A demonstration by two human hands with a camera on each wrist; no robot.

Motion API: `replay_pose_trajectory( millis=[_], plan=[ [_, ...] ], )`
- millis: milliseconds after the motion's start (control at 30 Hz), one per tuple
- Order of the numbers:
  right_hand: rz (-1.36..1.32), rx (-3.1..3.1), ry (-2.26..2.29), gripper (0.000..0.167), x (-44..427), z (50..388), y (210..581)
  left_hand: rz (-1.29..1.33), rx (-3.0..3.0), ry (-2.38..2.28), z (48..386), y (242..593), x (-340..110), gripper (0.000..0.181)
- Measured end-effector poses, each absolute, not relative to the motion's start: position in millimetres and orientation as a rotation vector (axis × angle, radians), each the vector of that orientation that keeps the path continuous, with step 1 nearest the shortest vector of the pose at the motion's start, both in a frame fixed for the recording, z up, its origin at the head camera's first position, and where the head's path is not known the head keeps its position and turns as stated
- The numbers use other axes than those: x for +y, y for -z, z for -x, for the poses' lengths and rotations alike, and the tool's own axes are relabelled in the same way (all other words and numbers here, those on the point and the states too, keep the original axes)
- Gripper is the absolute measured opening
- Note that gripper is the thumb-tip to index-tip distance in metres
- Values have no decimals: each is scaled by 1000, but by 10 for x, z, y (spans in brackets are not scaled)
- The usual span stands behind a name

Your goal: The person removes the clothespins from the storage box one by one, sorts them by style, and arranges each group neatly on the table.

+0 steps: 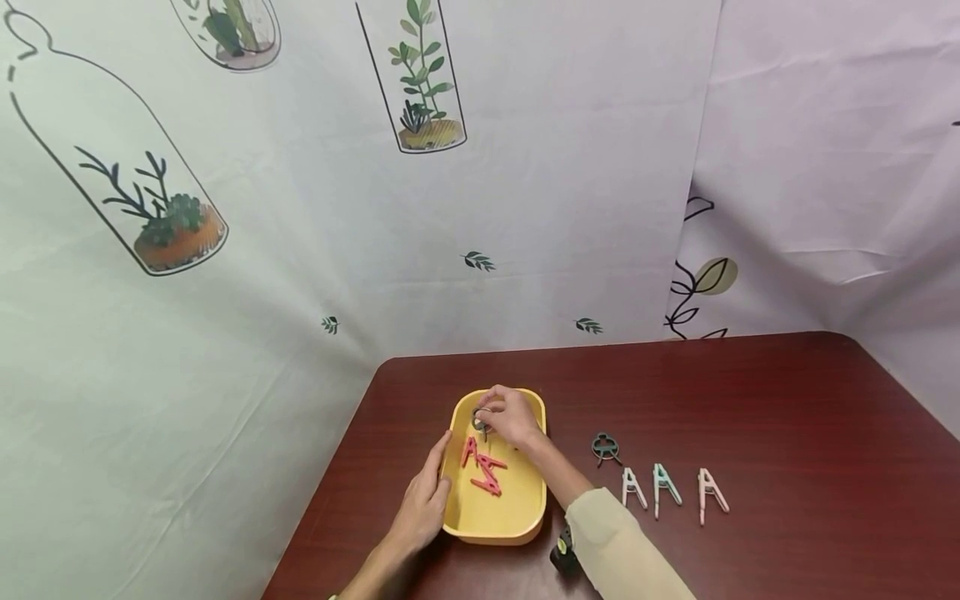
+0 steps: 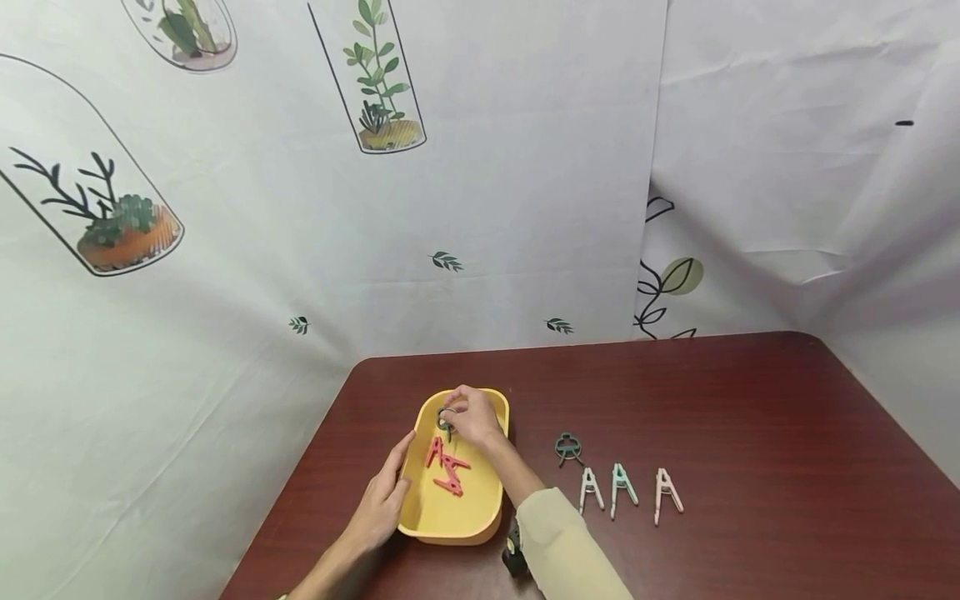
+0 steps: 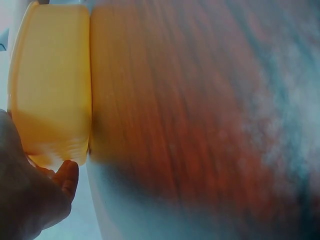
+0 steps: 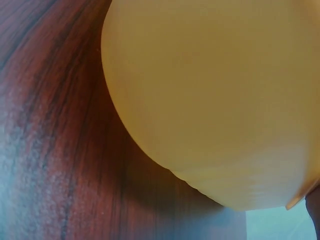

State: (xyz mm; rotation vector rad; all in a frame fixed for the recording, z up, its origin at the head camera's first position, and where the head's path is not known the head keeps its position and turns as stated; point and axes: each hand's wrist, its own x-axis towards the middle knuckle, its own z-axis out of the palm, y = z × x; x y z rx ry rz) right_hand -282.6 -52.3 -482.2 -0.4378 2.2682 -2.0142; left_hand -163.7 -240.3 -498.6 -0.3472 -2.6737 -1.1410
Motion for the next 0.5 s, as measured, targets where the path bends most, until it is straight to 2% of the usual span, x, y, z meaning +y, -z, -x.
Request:
replay_pose_trajectory(
  millis=[167,500],
  plan=[
    [491,2246,2060,25,-513,2817,4801,355,-2676,1154,1636,4984,-2402,68],
    [499,2289,2092,21,-506,2812,4793,355,-2676,1159,1645,4989,-2408,67]
  ],
)
